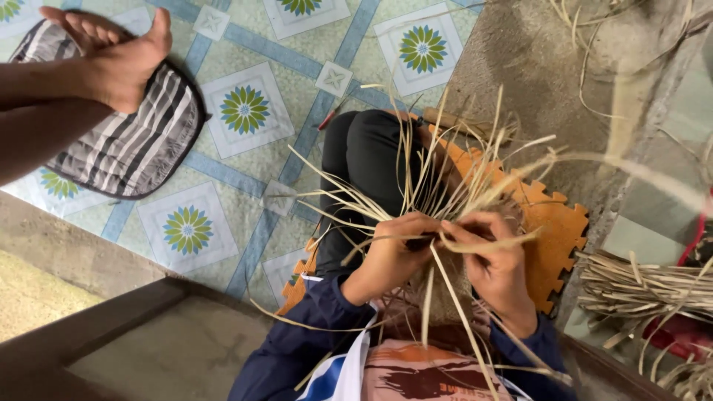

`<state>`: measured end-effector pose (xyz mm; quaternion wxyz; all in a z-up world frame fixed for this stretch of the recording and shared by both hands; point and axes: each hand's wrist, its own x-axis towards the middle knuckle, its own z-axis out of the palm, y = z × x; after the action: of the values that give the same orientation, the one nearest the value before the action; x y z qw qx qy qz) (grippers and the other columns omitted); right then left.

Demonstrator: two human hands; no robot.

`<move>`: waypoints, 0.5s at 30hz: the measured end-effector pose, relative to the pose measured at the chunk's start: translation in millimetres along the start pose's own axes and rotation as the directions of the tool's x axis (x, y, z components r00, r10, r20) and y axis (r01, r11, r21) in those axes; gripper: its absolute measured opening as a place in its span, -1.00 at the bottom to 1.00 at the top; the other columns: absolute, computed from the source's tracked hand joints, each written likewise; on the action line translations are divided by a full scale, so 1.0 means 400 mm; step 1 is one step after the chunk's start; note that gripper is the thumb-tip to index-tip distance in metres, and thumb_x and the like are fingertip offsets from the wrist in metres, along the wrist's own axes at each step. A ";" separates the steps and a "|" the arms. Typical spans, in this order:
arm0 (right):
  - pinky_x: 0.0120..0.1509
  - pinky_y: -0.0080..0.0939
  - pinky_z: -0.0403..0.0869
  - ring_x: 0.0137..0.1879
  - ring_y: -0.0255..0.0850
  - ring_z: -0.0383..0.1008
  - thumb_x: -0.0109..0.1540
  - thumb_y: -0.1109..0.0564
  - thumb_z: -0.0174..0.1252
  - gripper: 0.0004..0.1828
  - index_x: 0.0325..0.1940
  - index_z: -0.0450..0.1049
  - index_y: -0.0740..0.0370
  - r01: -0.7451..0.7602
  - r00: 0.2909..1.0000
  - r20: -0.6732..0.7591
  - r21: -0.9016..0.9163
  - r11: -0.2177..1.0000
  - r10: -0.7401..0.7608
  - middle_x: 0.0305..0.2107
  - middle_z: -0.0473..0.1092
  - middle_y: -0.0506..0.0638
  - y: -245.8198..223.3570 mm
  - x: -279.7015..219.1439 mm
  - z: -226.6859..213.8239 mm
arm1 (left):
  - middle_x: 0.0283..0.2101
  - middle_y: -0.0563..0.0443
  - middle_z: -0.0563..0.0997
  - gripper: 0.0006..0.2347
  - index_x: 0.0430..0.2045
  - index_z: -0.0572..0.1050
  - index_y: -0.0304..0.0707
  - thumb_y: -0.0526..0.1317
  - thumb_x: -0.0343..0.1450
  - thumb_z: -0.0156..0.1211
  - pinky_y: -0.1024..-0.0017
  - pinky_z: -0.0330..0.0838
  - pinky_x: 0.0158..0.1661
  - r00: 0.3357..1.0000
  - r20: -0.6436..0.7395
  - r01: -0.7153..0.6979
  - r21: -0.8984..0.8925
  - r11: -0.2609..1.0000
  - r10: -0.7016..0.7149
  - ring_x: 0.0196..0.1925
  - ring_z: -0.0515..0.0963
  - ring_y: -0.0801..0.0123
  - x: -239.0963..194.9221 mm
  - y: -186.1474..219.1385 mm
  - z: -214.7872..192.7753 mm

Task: Weaving a hat from dried straw strands while sitting on a foam mat on the floor.

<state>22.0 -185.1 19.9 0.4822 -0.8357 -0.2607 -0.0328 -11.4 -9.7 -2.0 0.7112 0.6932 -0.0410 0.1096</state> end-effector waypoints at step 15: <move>-0.23 -0.18 0.61 -0.36 -0.15 0.63 0.18 0.42 0.37 -0.26 0.31 0.09 0.46 -0.179 0.971 -0.094 0.336 0.925 0.222 -0.43 0.57 0.22 0.008 0.021 0.020 | -0.41 -0.17 0.70 -0.94 -0.43 0.63 -0.37 -0.35 0.36 0.39 0.35 0.56 -0.34 0.988 -0.052 0.135 -0.149 0.980 -0.144 -0.37 0.68 0.28 0.010 0.027 0.000</move>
<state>29.1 -176.2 15.7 0.6303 -0.7629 -0.1437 0.0057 -9.7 -9.3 9.4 0.7667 0.6369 0.0221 0.0778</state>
